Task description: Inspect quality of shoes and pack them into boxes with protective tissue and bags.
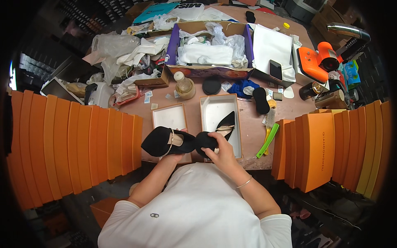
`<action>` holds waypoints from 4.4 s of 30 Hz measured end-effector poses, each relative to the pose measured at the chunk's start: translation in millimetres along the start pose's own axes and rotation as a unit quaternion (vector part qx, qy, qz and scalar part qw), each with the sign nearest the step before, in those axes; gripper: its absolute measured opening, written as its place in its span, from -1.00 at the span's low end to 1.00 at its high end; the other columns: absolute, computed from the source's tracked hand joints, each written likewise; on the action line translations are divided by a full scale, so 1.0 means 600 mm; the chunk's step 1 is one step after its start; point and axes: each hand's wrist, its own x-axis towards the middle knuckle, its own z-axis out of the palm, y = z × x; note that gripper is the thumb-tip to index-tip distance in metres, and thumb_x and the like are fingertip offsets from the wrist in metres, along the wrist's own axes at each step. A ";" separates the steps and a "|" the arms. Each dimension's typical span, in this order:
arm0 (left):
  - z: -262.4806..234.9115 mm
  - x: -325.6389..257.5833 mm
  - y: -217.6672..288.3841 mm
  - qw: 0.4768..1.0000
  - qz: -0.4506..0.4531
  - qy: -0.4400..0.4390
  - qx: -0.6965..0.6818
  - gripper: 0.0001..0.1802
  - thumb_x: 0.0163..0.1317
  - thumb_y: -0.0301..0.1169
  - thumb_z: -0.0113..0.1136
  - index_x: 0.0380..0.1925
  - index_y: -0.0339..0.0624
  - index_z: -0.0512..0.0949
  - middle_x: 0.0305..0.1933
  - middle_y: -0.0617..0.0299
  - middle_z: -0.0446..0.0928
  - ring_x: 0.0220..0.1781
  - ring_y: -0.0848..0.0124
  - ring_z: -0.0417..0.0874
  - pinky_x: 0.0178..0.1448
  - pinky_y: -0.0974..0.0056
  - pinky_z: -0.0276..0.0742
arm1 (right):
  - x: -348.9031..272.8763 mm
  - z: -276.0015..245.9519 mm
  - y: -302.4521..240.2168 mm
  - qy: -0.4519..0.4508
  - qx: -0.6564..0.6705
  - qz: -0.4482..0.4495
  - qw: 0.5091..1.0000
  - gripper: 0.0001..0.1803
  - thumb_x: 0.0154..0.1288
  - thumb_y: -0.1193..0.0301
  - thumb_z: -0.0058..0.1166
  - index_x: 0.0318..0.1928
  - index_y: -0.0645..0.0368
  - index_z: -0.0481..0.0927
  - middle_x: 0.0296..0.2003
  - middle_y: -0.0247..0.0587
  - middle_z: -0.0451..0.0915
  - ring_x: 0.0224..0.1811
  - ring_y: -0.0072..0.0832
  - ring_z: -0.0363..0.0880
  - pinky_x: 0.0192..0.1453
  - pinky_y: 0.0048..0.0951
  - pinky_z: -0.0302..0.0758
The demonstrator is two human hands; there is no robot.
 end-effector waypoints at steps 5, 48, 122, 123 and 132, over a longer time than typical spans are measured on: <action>0.049 -0.045 -0.005 0.997 -0.017 -0.076 -0.026 -0.45 0.35 0.01 -0.01 -0.20 -0.38 0.54 -0.18 -0.11 0.57 0.03 -0.02 0.56 0.26 0.00 0.47 | -0.029 -0.017 -0.001 -0.181 -0.105 -0.036 0.977 -0.61 0.09 0.48 0.22 -0.04 0.27 0.47 -0.16 -0.05 0.56 -0.12 -0.23 0.57 -0.05 -0.32 0.50; 0.175 -0.083 0.034 0.970 0.116 -0.079 0.199 -0.60 0.42 -0.09 -0.13 -0.13 -0.18 0.52 -0.24 0.13 0.61 -0.16 0.33 0.65 -0.02 0.25 0.61 | 0.030 0.066 -0.005 0.037 -0.123 -0.227 0.965 -0.39 0.10 0.64 0.09 0.22 0.10 0.40 -0.18 -0.08 0.53 -0.16 -0.15 0.55 -0.14 -0.28 0.55; -0.087 -0.042 0.045 0.870 0.151 0.275 0.380 -0.42 0.31 -0.22 0.15 0.22 -0.34 0.29 0.07 0.00 0.48 0.09 0.26 0.52 0.14 0.22 0.44 | -0.003 -0.018 0.273 -0.111 -0.155 0.187 0.964 -0.53 0.19 0.41 0.06 0.12 0.19 0.32 -0.33 0.13 0.57 -0.33 -0.09 0.60 -0.21 -0.20 0.51; -0.098 -0.023 0.056 0.909 0.102 0.245 0.322 -0.46 0.31 -0.27 0.14 0.19 -0.33 0.31 0.06 0.01 0.49 0.05 0.25 0.55 0.09 0.21 0.49 | -0.002 -0.015 0.275 -0.097 -0.121 0.228 0.961 -0.54 0.16 0.47 0.05 0.10 0.20 0.34 -0.36 0.04 0.57 -0.38 -0.23 0.59 -0.27 -0.29 0.50; -0.108 -0.001 0.051 0.739 0.203 0.172 0.619 -0.19 0.36 -0.06 0.05 0.43 -0.25 -0.03 0.30 -0.14 0.26 0.32 0.11 0.31 0.37 0.19 0.21 | 0.022 0.005 0.061 -0.069 0.029 0.144 0.987 -0.65 0.14 0.62 -0.09 -0.02 0.23 0.49 -0.38 -0.35 0.48 -0.43 -0.68 0.39 -0.35 -0.58 0.40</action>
